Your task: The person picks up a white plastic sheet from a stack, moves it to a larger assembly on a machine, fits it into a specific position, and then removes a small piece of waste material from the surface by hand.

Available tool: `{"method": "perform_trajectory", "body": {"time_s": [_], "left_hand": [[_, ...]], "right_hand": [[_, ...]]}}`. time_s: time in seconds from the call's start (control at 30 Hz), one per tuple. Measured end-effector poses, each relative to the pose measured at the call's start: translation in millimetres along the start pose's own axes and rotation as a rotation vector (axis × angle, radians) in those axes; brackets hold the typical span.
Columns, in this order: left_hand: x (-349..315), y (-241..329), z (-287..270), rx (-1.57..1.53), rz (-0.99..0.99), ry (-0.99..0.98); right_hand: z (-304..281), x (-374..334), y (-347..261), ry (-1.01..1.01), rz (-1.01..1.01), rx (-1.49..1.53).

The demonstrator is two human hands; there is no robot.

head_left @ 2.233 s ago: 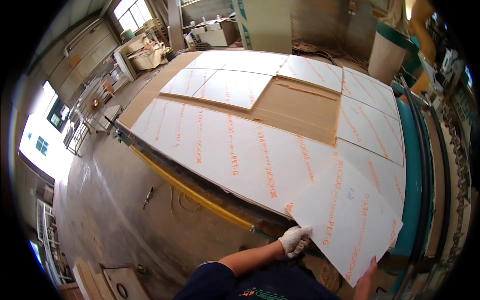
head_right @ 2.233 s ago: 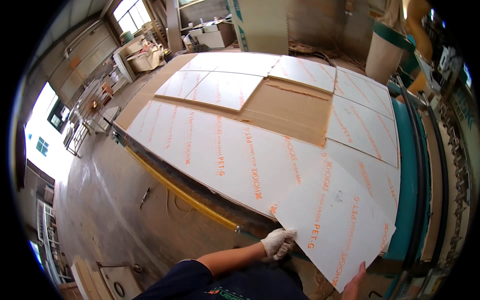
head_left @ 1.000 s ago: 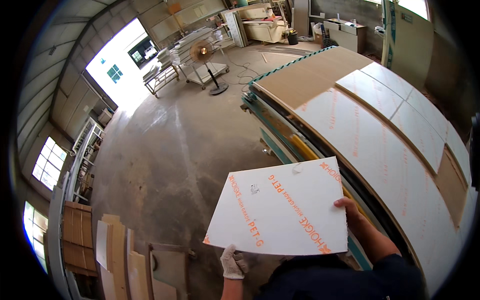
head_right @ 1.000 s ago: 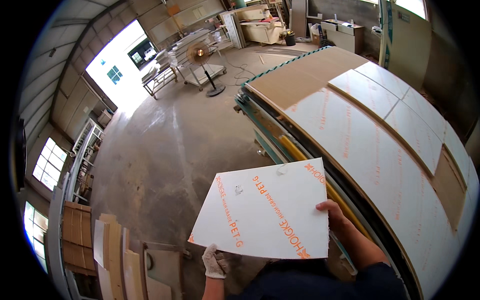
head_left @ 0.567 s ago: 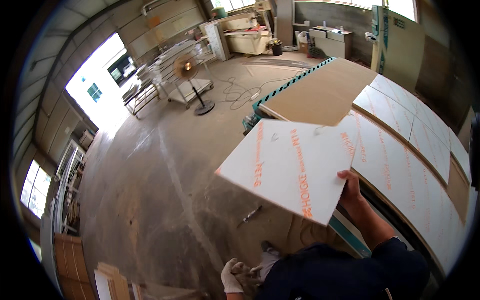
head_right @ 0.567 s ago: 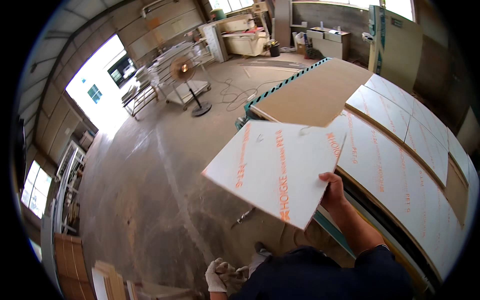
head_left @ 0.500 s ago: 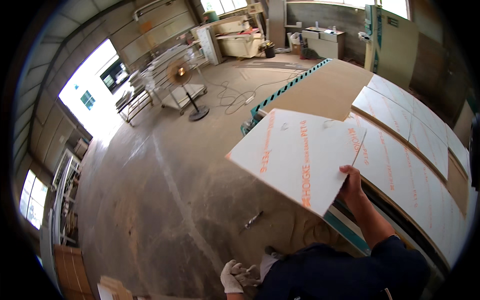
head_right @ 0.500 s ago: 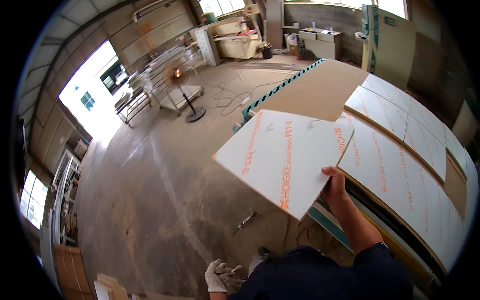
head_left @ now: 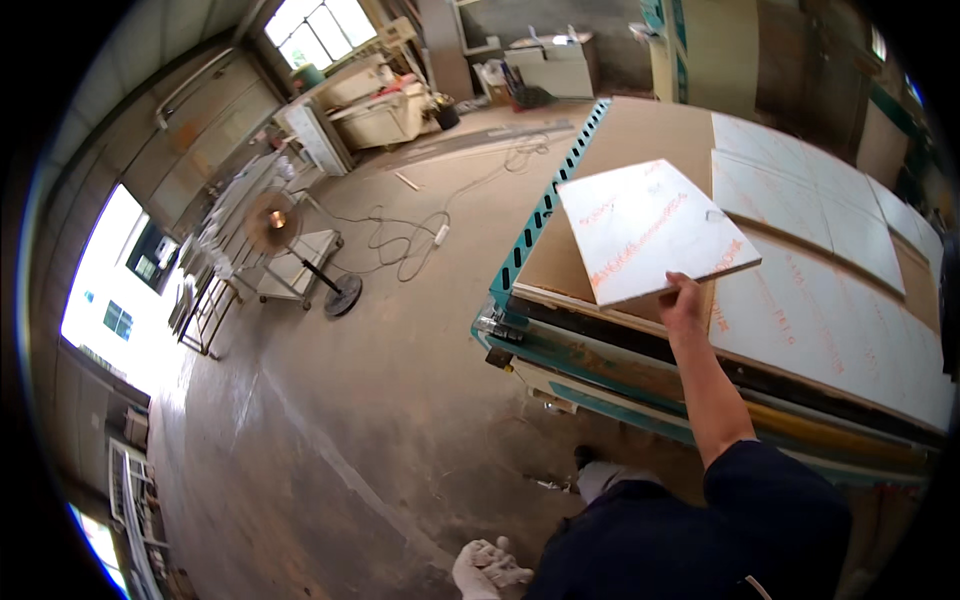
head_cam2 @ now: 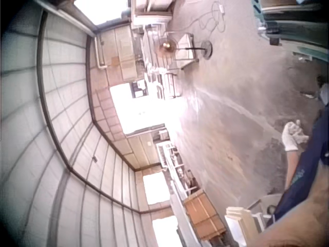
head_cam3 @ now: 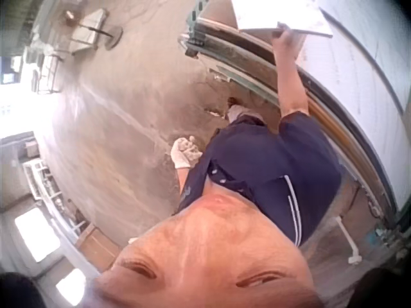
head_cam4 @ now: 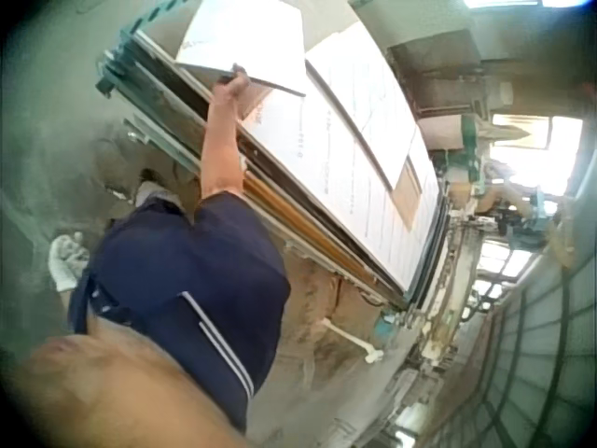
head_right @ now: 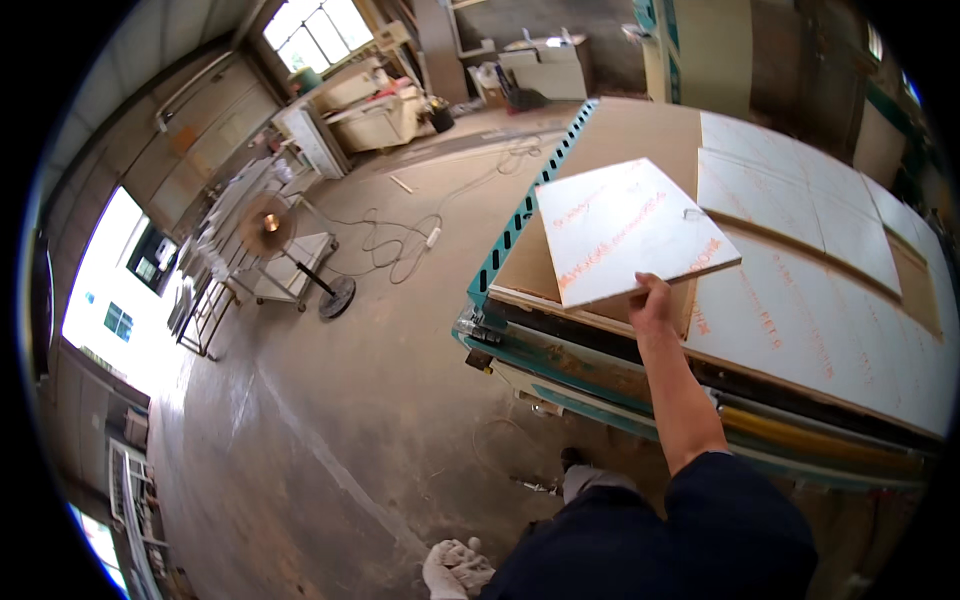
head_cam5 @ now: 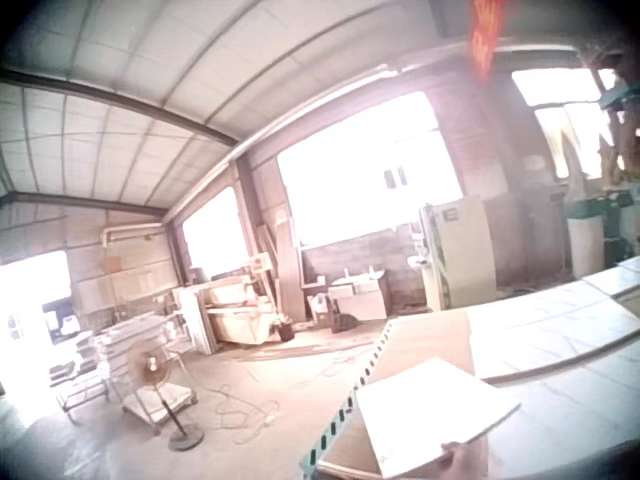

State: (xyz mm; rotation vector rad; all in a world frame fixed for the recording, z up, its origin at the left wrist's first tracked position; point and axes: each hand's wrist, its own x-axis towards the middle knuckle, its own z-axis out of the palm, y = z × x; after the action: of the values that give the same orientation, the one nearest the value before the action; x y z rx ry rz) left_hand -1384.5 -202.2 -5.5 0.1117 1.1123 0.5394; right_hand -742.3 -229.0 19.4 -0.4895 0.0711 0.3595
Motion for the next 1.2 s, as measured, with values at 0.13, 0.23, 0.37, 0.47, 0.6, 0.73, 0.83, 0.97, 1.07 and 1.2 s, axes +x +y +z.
{"method": "perform_trajectory", "body": {"time_s": [0.13,0.23,0.37,0.47,0.6,0.73,0.83,0.97,1.07,1.2], "left_hand": [[43,49,20,0.057,-0.048,0.125],[74,93,77,0.111,-0.069,0.166],[110,173,143,0.274,-0.276,-0.079],[206,221,147,0.544,-0.358,-0.123],[295,285,207,0.812,-0.414,-0.216],[303,315,299,1.073,-0.099,-0.42],[373,337,315,1.013,-0.269,-0.471],[322,304,373,1.248,-0.161,-0.607],[315,266,385,1.43,-0.024,-0.842],[313,229,423,1.762,0.341,-1.124]], "right_hand": [[-3,28,69,0.194,0.037,0.146],[-27,57,102,0.308,-0.001,0.224],[6,35,127,0.426,0.08,0.194],[13,-1,127,-0.015,0.44,-0.257],[30,-86,114,0.111,0.536,-0.615],[19,-185,155,0.338,0.498,-0.813],[0,-235,198,0.439,0.563,-0.925],[-3,-261,215,0.433,0.416,-0.994],[7,-256,199,0.458,0.283,-1.104],[7,-244,175,0.546,0.198,-1.084]]}}
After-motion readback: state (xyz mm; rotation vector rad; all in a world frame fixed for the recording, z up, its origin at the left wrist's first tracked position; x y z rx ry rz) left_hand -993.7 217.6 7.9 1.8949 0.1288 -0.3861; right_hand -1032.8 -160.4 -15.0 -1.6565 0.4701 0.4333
